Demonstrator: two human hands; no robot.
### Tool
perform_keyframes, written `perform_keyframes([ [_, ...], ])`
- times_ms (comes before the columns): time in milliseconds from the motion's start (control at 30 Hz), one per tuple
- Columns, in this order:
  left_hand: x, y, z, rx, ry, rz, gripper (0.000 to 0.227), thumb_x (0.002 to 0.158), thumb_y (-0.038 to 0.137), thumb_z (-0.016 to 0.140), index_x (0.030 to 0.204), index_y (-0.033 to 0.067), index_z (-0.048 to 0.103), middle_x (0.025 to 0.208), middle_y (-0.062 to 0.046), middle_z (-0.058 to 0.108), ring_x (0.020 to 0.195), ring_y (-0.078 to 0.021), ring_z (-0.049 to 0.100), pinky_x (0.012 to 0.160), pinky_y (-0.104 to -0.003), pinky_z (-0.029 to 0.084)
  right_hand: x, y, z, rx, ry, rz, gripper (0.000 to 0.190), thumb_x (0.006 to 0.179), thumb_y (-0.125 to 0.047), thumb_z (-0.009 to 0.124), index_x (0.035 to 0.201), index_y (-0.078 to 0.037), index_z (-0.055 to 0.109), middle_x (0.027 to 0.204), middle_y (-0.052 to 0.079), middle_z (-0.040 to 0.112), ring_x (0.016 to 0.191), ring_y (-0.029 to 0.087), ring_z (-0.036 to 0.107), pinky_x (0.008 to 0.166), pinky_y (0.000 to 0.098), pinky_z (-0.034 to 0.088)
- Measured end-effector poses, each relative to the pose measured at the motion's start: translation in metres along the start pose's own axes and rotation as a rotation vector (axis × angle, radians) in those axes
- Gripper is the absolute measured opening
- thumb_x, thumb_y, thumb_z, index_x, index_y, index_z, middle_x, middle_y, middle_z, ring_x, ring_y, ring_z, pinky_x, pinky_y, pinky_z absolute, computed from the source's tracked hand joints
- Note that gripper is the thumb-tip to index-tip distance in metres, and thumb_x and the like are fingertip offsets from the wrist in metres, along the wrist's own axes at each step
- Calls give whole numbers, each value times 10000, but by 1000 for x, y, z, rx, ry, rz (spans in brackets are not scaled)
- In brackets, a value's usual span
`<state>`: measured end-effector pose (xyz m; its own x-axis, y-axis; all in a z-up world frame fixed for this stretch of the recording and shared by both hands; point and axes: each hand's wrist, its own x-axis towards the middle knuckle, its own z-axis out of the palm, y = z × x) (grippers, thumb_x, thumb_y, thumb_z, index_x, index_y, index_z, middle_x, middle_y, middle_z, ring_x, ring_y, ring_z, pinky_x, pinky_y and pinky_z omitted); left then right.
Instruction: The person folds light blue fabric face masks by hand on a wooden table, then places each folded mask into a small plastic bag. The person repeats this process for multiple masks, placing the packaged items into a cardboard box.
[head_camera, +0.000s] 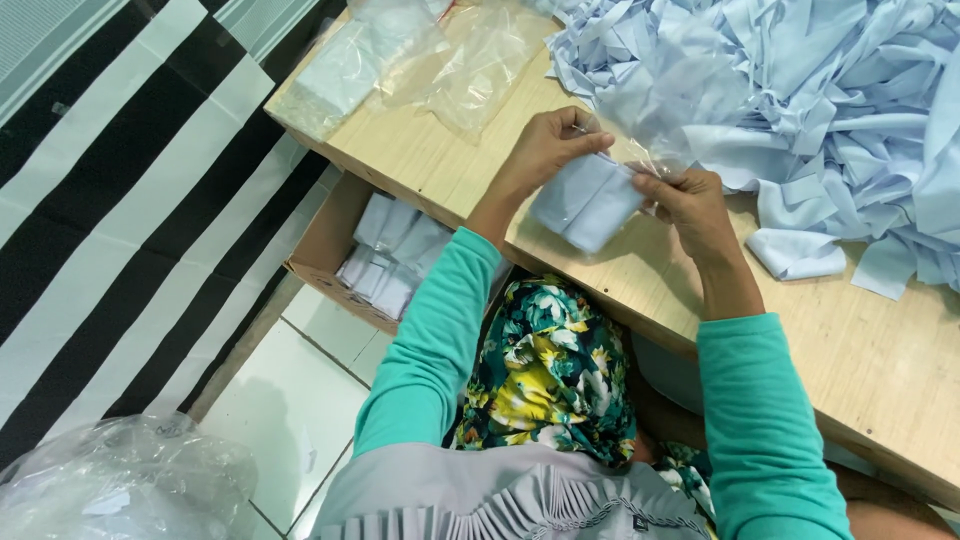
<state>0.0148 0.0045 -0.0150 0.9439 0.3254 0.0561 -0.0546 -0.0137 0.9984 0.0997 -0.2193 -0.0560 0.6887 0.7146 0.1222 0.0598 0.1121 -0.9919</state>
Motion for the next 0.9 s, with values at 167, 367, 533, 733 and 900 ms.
perform_keyframes([
  [167, -9, 30, -16, 30, -83, 23, 165, 825, 177, 866, 889, 88, 742, 813, -29, 761, 758, -90, 705, 675, -214, 571, -5, -24, 7, 71, 136, 12, 72, 988, -105, 762, 1059, -92, 759, 569, -7, 492, 471, 47, 385, 433, 180, 260],
  [367, -29, 52, -6, 17, -59, 80, 157, 899, 246, 759, 909, 138, 646, 882, 1, 700, 835, -124, 649, 693, -275, 551, -9, -34, 17, 187, 107, -58, 221, 1034, -120, 672, 1241, -55, 714, 1036, 159, 682, 791, 225, 688, 612, 253, 483],
  [533, -63, 52, -12, 39, -159, 357, 119, 1012, 172, 657, 982, 92, 575, 1050, -94, 665, 1396, -332, 528, 990, -291, 562, -5, -15, 12, 277, 85, -160, 86, 1020, -71, 689, 1083, -51, 744, 1126, 108, 743, 1112, 254, 708, 991, 408, 683],
  [733, -99, -25, -48, 279, -93, 390, 80, 924, 54, 769, 942, 72, 694, 1203, -165, 728, 1302, -337, 597, 1000, -444, 576, -17, -25, 30, -397, -168, -292, 474, 845, 81, 710, 1248, -162, 772, 1436, 121, 642, 967, 266, 630, 834, 403, 509],
  [900, -126, -44, -44, 641, 12, 545, 125, 944, 276, 779, 980, 180, 708, 1251, -66, 736, 1311, -299, 613, 1036, -422, 526, -20, -7, 38, -1178, -112, -684, 299, 883, -173, 745, 1152, -294, 793, 1470, -31, 611, 1222, 259, 499, 933, 382, 412],
])
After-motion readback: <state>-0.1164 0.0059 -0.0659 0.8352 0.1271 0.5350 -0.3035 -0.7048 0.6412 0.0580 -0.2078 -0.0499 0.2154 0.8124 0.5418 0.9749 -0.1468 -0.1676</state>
